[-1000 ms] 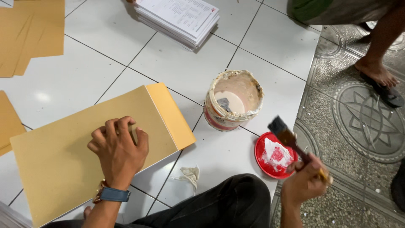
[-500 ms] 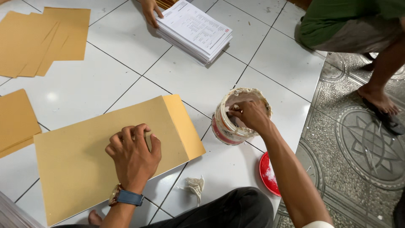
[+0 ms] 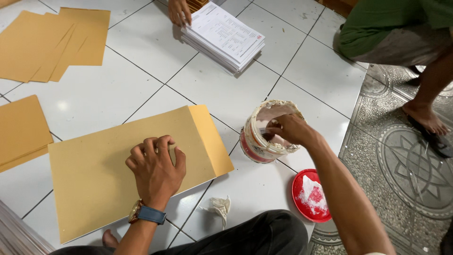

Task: The person applies glue with a brush to the flaps of envelopes, wipes excess with a cloth, and stacks the completed envelopes.

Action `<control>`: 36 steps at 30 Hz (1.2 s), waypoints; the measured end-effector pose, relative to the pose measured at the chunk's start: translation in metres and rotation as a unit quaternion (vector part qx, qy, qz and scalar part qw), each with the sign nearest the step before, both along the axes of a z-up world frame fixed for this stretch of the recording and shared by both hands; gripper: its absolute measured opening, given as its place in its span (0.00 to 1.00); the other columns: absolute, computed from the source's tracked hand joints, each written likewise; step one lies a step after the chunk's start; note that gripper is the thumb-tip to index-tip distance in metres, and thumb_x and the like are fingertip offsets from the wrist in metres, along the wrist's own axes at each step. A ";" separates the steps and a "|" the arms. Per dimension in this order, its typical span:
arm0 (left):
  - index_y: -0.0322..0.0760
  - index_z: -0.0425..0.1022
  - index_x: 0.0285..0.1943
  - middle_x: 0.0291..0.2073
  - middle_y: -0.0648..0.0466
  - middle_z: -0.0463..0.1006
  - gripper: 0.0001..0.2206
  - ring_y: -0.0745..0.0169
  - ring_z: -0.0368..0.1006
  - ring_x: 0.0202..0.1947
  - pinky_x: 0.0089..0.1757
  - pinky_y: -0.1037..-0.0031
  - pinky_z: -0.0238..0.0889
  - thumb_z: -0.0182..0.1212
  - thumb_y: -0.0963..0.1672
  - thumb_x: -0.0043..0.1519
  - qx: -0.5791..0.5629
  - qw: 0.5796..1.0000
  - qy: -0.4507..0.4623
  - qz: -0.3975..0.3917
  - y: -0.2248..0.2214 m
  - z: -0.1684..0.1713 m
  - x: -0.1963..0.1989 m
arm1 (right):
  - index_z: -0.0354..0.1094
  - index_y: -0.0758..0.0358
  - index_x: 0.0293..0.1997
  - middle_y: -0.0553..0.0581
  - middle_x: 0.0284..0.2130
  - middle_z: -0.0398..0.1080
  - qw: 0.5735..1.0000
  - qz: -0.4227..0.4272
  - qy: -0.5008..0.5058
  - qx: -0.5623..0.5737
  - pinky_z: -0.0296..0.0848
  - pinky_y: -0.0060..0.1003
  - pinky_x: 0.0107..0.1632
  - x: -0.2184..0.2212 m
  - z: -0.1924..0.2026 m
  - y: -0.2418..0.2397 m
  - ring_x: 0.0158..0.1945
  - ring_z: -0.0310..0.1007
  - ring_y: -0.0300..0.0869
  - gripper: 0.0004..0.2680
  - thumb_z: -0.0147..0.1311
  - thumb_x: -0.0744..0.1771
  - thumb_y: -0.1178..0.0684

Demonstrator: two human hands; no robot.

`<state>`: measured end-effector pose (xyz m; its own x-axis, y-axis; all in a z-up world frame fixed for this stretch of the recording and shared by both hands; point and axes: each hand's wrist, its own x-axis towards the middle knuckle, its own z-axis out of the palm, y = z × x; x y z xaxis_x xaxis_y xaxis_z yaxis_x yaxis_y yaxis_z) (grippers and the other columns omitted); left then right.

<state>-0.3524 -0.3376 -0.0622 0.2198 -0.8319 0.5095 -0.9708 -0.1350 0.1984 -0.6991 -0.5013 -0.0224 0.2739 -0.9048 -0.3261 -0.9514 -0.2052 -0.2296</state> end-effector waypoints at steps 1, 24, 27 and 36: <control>0.54 0.64 0.48 0.38 0.58 0.63 0.08 0.50 0.62 0.45 0.45 0.59 0.53 0.54 0.50 0.62 0.006 1.000 0.009 -0.002 0.000 0.000 0.000 | 0.78 0.54 0.51 0.62 0.40 0.80 0.999 -0.039 -0.022 0.027 0.74 0.43 0.53 -0.002 0.017 0.005 0.46 0.79 0.53 0.14 0.56 0.68 0.38; 0.51 0.64 0.45 0.36 0.58 0.63 0.09 0.51 0.62 0.42 0.43 0.58 0.53 0.56 0.48 0.59 -0.026 0.999 0.035 -0.017 -0.003 0.002 -0.002 | 0.73 0.72 0.45 0.58 0.20 0.64 0.694 -0.275 -0.665 0.005 0.67 0.28 0.21 0.068 -0.012 0.086 0.19 0.65 0.40 0.17 0.44 0.75 0.45; 0.51 0.64 0.46 0.37 0.58 0.63 0.09 0.50 0.62 0.44 0.43 0.58 0.53 0.56 0.48 0.59 -0.016 0.999 0.032 -0.015 -0.003 0.003 -0.003 | 0.74 0.77 0.39 0.65 0.17 0.66 0.761 -0.213 -0.612 -0.035 0.67 0.32 0.17 0.093 -0.013 0.077 0.15 0.66 0.43 0.16 0.47 0.74 0.49; 0.50 0.64 0.46 0.36 0.57 0.61 0.09 0.50 0.62 0.43 0.42 0.58 0.53 0.56 0.49 0.60 0.010 0.999 0.049 -0.016 -0.003 0.005 -0.003 | 0.73 0.74 0.42 0.58 0.17 0.65 0.812 -0.129 -0.551 -0.144 0.69 0.27 0.22 0.117 0.017 0.061 0.19 0.65 0.37 0.14 0.44 0.76 0.52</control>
